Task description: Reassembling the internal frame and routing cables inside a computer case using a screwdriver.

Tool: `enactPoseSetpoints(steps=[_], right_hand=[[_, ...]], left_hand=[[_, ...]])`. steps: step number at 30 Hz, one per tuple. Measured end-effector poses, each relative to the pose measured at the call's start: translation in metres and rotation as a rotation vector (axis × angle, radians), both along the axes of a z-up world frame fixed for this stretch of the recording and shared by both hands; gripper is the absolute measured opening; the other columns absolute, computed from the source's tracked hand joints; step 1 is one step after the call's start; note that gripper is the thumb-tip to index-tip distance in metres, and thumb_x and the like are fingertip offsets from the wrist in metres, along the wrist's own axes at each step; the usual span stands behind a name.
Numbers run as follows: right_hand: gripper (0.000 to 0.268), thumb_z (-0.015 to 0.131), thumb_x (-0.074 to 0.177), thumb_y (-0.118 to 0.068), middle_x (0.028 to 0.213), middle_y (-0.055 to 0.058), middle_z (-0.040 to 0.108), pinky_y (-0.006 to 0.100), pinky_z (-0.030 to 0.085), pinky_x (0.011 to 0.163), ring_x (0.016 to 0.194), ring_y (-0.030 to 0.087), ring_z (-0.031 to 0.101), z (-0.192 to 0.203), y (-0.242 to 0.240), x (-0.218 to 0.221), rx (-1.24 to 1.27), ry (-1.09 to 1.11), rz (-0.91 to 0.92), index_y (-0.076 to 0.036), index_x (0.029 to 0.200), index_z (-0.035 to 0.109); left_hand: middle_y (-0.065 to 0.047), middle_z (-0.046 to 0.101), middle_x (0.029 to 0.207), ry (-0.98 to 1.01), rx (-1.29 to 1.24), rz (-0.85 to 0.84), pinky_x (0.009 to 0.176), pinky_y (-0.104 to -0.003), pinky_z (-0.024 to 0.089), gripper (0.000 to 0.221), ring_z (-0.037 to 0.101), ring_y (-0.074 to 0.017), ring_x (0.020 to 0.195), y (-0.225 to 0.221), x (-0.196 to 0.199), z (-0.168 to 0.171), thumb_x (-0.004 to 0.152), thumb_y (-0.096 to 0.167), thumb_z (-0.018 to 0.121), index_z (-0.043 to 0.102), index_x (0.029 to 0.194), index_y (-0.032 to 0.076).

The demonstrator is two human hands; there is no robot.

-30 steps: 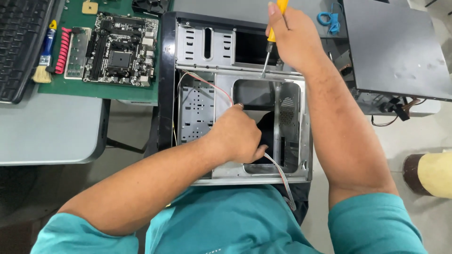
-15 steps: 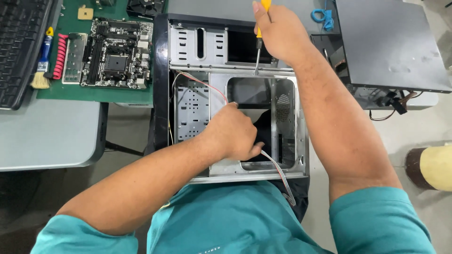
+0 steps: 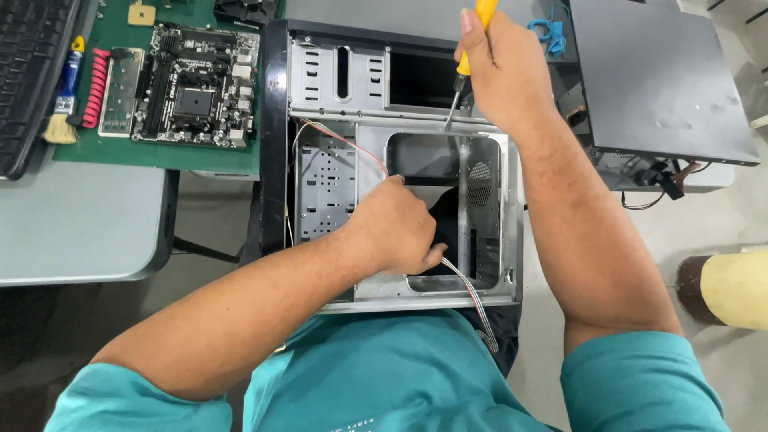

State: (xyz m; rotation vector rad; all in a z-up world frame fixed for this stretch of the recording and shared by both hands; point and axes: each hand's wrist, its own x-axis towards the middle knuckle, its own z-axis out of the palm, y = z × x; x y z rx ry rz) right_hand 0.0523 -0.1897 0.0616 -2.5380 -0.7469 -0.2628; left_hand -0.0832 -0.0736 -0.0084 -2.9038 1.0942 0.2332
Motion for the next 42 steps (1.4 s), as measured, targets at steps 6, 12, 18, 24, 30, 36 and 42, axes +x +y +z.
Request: enactPoseSetpoints(steps=[6, 12, 18, 24, 30, 36, 42], right_hand=[[0.054, 0.025, 0.100, -0.044, 0.067, 0.002, 0.054, 0.034, 0.035, 0.050, 0.059, 0.017, 0.051, -0.014, -0.006, 0.020, -0.025, 0.079, -0.044, -0.011, 0.074, 0.060], [0.041, 0.028, 0.099, -0.029, 0.070, 0.003, 0.054, 0.034, 0.035, 0.054, 0.062, 0.017, 0.049, -0.010, 0.006, 0.019, -0.023, 0.142, -0.046, -0.009, 0.072, 0.051], [0.034, 0.032, 0.092, -0.030, 0.075, 0.002, 0.058, 0.034, 0.039, 0.057, 0.065, 0.017, 0.052, -0.005, 0.015, 0.018, -0.053, 0.307, -0.181, -0.011, 0.076, 0.056], [0.021, 0.037, 0.087, 0.000, 0.082, 0.014, 0.058, 0.039, 0.036, 0.042, 0.059, 0.030, 0.050, -0.033, 0.000, 0.051, -0.399, 0.088, -0.010, -0.004, 0.094, 0.056], [0.028, 0.033, 0.094, -0.015, 0.072, 0.004, 0.059, 0.036, 0.035, 0.046, 0.060, 0.019, 0.052, 0.009, 0.007, 0.001, -0.039, -0.050, 0.002, -0.007, 0.080, 0.055], [0.036, 0.032, 0.104, -0.025, 0.076, 0.006, 0.059, 0.035, 0.039, 0.049, 0.062, 0.021, 0.054, 0.005, 0.003, 0.001, -0.072, -0.132, 0.094, -0.005, 0.084, 0.054], [0.038, 0.032, 0.101, -0.030, 0.071, 0.004, 0.056, 0.035, 0.035, 0.047, 0.055, 0.018, 0.049, 0.006, 0.006, 0.002, -0.049, 0.105, -0.057, -0.010, 0.080, 0.055]], left_hand=[[0.000, 0.063, 0.060, 0.014, 0.018, -0.012, 0.068, -0.037, 0.036, 0.058, 0.056, -0.0224, 0.054, 0.002, 0.000, 0.003, 0.090, 0.050, 0.027, 0.067, 0.060, 0.018], [0.000, 0.063, 0.062, 0.031, 0.025, -0.006, 0.069, -0.036, 0.036, 0.058, 0.057, -0.0225, 0.056, 0.001, 0.001, 0.003, 0.090, 0.050, 0.027, 0.067, 0.063, 0.019], [-0.001, 0.063, 0.062, 0.024, 0.034, 0.001, 0.069, -0.036, 0.037, 0.058, 0.057, -0.0224, 0.055, 0.000, 0.001, 0.004, 0.089, 0.051, 0.028, 0.067, 0.061, 0.018], [-0.002, 0.065, 0.065, 0.004, 0.008, 0.008, 0.069, -0.037, 0.037, 0.056, 0.059, -0.0239, 0.059, -0.001, 0.001, 0.002, 0.088, 0.051, 0.030, 0.069, 0.065, 0.019], [-0.001, 0.065, 0.065, -0.013, 0.009, 0.010, 0.067, -0.036, 0.036, 0.055, 0.060, -0.0233, 0.060, -0.001, -0.001, 0.002, 0.088, 0.051, 0.029, 0.069, 0.067, 0.020], [-0.002, 0.064, 0.064, -0.014, 0.016, 0.013, 0.068, -0.038, 0.037, 0.057, 0.058, -0.0237, 0.056, -0.002, -0.001, 0.001, 0.089, 0.052, 0.028, 0.069, 0.067, 0.018], [-0.001, 0.065, 0.069, 0.089, 0.072, 0.016, 0.073, -0.036, 0.035, 0.059, 0.060, -0.0227, 0.062, -0.001, -0.001, 0.013, 0.090, 0.051, 0.026, 0.069, 0.066, 0.019]])
